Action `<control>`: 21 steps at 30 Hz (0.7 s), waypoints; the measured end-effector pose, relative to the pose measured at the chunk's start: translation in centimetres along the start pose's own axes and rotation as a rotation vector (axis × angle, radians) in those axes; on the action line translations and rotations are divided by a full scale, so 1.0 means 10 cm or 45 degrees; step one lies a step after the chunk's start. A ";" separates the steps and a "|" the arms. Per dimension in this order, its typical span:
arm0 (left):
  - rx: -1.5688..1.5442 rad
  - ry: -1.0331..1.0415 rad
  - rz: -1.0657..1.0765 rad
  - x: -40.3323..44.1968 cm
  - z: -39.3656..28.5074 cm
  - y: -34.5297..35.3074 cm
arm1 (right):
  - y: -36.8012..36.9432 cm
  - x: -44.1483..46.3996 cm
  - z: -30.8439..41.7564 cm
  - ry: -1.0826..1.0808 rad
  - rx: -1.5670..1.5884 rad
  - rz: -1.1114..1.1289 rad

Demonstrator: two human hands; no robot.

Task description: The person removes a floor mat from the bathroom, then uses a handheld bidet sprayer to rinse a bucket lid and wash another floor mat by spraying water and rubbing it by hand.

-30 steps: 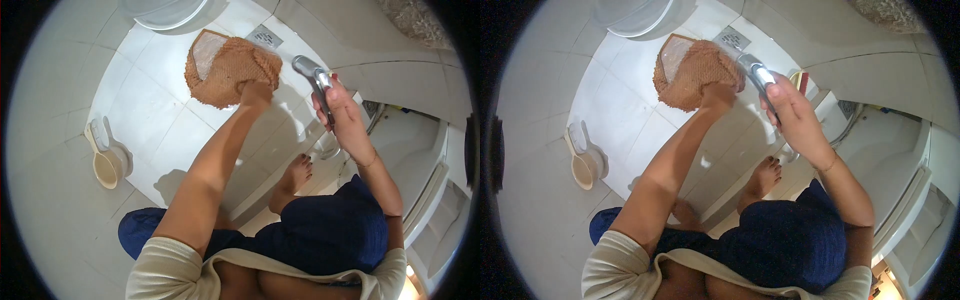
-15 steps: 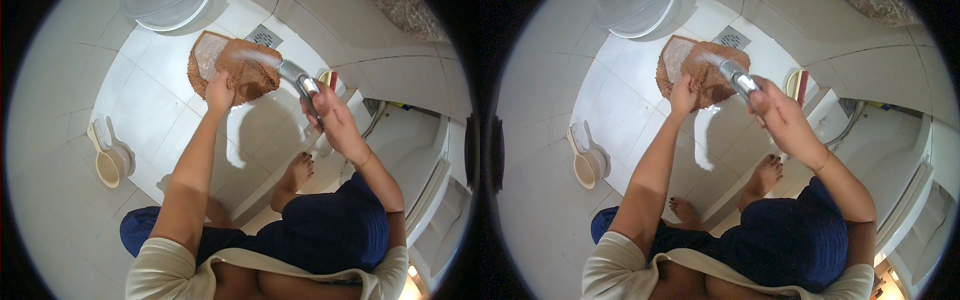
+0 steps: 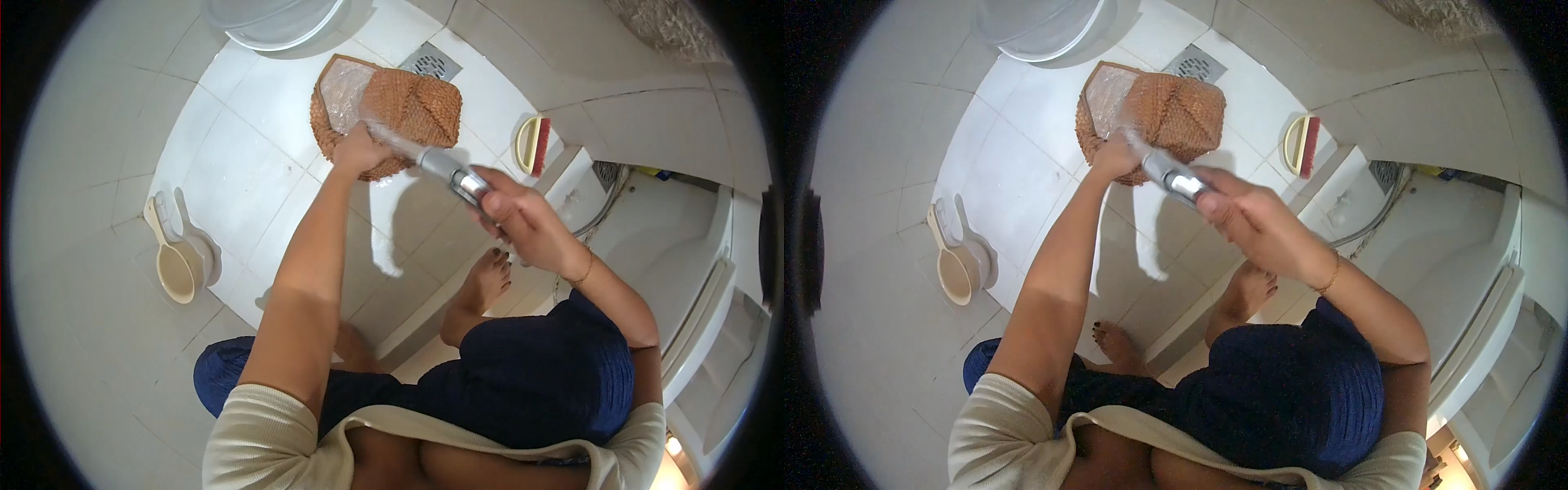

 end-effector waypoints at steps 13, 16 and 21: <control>-1.065 0.205 -0.021 -0.26 -1.10 -1.46 | -0.34 -0.15 0.20 -0.162 0.177 -0.408; -1.403 0.284 -0.087 -0.50 -1.38 -2.04 | -0.37 -0.23 0.28 -0.277 0.198 -0.424; -1.684 0.778 0.049 -0.75 -1.70 -2.65 | -0.48 -0.19 0.29 -0.321 0.228 -0.460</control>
Point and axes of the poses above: each hand's wrist, its own x-axis towards the middle knuckle, its own y-axis out of the palm, z = x × y, the point moved 4 cm from there along x, towards the middle knuckle, and after that the axes turned 10 degrees about x, right-handed, at the moved point
